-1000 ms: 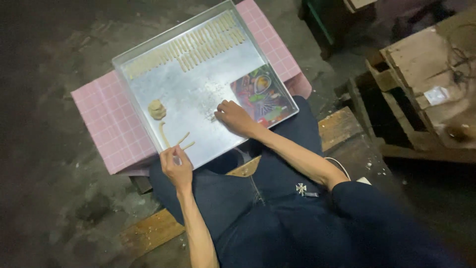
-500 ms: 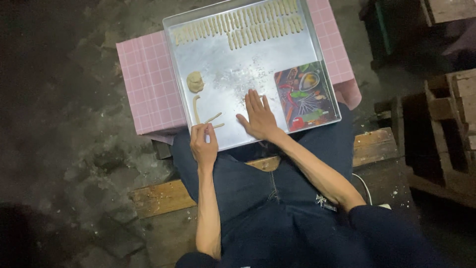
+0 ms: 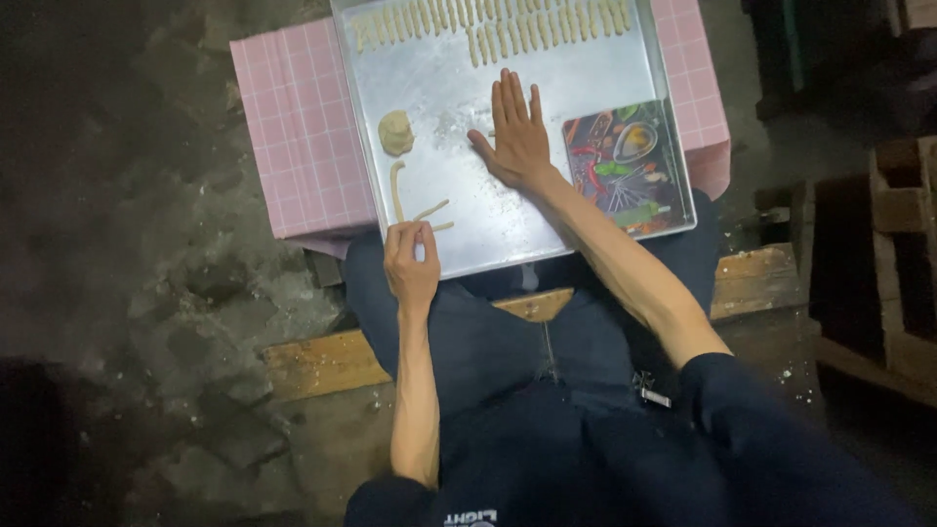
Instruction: Shaping small pieces of dough into thin strips by rolling them on a flat surface and arranging them on a baking tray.
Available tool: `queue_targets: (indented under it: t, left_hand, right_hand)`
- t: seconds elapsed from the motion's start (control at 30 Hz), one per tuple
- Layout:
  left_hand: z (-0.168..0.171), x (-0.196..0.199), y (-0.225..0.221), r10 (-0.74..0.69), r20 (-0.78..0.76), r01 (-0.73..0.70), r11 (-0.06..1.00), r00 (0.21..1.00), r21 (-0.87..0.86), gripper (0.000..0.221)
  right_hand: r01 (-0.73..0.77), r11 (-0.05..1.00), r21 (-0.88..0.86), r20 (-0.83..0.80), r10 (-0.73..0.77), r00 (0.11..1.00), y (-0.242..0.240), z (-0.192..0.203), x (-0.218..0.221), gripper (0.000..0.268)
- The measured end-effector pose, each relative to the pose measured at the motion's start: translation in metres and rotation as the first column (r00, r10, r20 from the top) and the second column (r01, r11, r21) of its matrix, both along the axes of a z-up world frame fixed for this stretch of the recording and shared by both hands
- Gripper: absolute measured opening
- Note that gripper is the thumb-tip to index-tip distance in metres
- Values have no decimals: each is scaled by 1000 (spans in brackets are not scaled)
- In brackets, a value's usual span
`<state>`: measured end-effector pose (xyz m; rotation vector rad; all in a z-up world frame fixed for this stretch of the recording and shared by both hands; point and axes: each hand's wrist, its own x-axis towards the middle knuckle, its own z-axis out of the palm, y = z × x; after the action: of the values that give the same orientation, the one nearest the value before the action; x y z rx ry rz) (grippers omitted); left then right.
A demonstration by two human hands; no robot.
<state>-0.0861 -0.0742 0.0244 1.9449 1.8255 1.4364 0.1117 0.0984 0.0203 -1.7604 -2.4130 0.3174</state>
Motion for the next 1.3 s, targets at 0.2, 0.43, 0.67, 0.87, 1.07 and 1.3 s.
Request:
queue_targets:
  t: [0.2,0.43,0.67,0.87,1.07,1.3]
  left_hand:
    - [1,0,-2,-24,4,24,1000,1000,6,10]
    - [-1,-1,-4,-31,11,31,999,999,38,13]
    - [0,0,-4,-19,2,19,1000,1000,12,13]
    - [0,1,-3,-19,-14,20,1000,1000,21,13]
    - [-4,-1,1,-15,-48,16,1000,999,27,12]
    - [-2,-2,2,-2,-28,3,1000,1000,6,9]
  right_hand:
    - [-98,994,-50,2,98,995,-70,-2,16,87]
    - [-250,924,-290,-150,214,965,-141,18,50,84]
    - [-161,959,-233,-130,133,983,-146,8,30,88]
    - [-81,976,-203,-39,74,996,-81,9,11,88]
    - [-41,998,-48,7,41,999,2,16,-5,86]
    - [-71,997,10,-6,71,997,10,15,-4,84]
